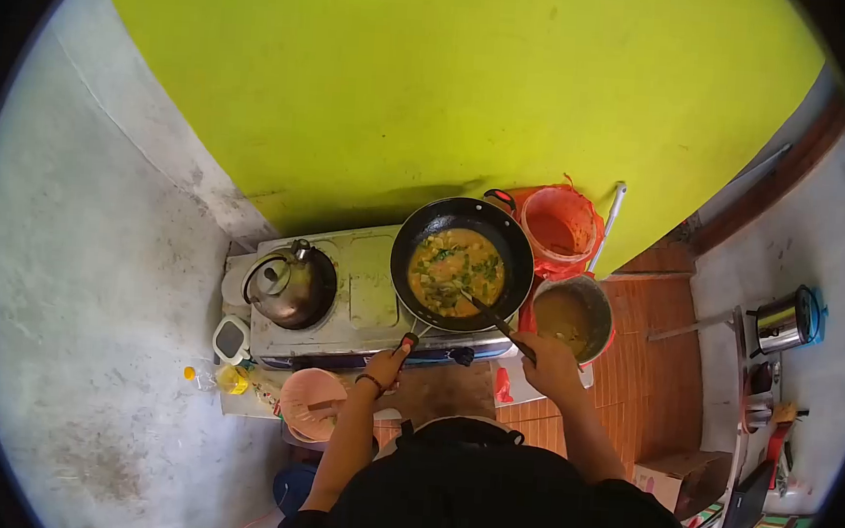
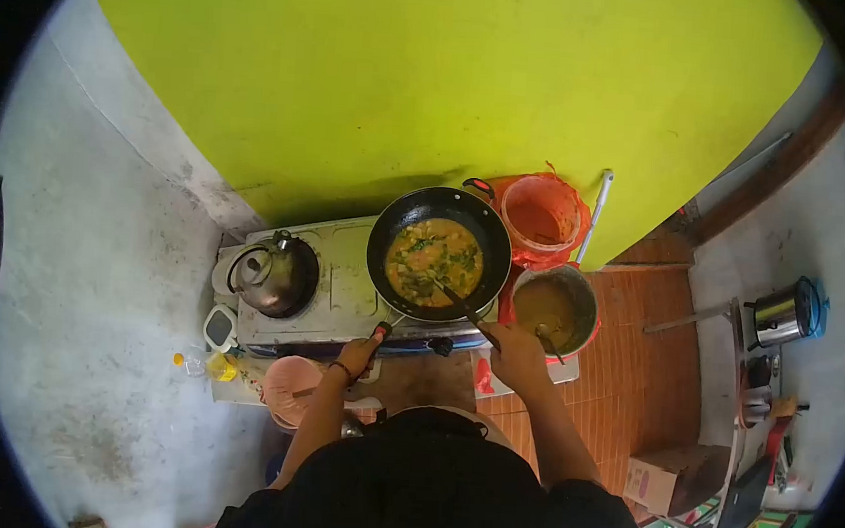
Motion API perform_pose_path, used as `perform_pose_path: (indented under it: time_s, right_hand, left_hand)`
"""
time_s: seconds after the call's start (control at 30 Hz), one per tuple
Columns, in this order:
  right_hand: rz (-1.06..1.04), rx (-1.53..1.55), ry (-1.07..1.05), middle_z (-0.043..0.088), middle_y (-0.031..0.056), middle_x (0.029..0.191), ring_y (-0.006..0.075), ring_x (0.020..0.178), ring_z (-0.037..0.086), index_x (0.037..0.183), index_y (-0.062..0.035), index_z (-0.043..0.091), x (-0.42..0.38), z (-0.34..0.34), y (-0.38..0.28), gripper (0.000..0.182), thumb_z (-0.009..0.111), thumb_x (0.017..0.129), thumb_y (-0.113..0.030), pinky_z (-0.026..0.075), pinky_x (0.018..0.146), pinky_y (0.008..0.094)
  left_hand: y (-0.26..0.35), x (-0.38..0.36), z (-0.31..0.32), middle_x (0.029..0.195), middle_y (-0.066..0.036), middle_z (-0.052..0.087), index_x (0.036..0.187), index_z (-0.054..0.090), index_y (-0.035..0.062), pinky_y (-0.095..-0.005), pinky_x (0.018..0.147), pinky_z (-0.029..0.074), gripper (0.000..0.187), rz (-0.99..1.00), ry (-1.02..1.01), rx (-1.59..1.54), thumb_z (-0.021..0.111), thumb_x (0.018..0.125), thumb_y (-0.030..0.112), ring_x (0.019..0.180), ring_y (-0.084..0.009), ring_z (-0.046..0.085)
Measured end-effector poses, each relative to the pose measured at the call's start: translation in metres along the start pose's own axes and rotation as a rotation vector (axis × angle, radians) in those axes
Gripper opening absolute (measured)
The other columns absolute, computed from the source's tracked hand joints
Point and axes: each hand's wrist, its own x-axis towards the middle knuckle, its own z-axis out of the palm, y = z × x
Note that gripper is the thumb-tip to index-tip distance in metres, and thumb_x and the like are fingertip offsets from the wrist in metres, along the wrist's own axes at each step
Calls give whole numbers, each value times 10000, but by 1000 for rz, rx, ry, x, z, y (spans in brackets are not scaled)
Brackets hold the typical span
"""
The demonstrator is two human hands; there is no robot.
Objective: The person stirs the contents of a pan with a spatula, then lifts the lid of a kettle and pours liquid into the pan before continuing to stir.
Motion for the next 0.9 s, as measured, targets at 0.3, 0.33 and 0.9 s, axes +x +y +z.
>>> perform_pose_path:
  time_s: [0.3, 0.33, 0.9]
  right_hand:
    - [68, -72, 50, 589, 182, 900, 380, 840, 599, 1160, -145, 642, 9, 38, 6, 447, 589, 741, 0, 483, 733, 465]
    - [65, -46, 65, 585, 184, 911, 381, 845, 598, 1168, -146, 637, 15, 45, 9, 453, 590, 743, 1, 483, 736, 465]
    - [-1, 6, 96, 573, 168, 968, 375, 901, 607, 1180, -136, 627, 43, 75, 21, 439, 557, 776, 22, 517, 767, 458]
  left_hand:
    - [3, -3, -2, 612, -43, 496, 781, 532, 42, -297, 440, 434, 546, -19, -11, -32, 540, 895, 576, 468, -151, 486]
    - [3, -2, -2, 612, -45, 496, 783, 532, 42, -296, 439, 434, 542, -20, -17, -35, 543, 895, 572, 469, -150, 483]
    - [-1, 1, -1, 606, -52, 508, 790, 536, 43, -298, 417, 403, 546, -8, -4, -29, 552, 889, 579, 443, -156, 486]
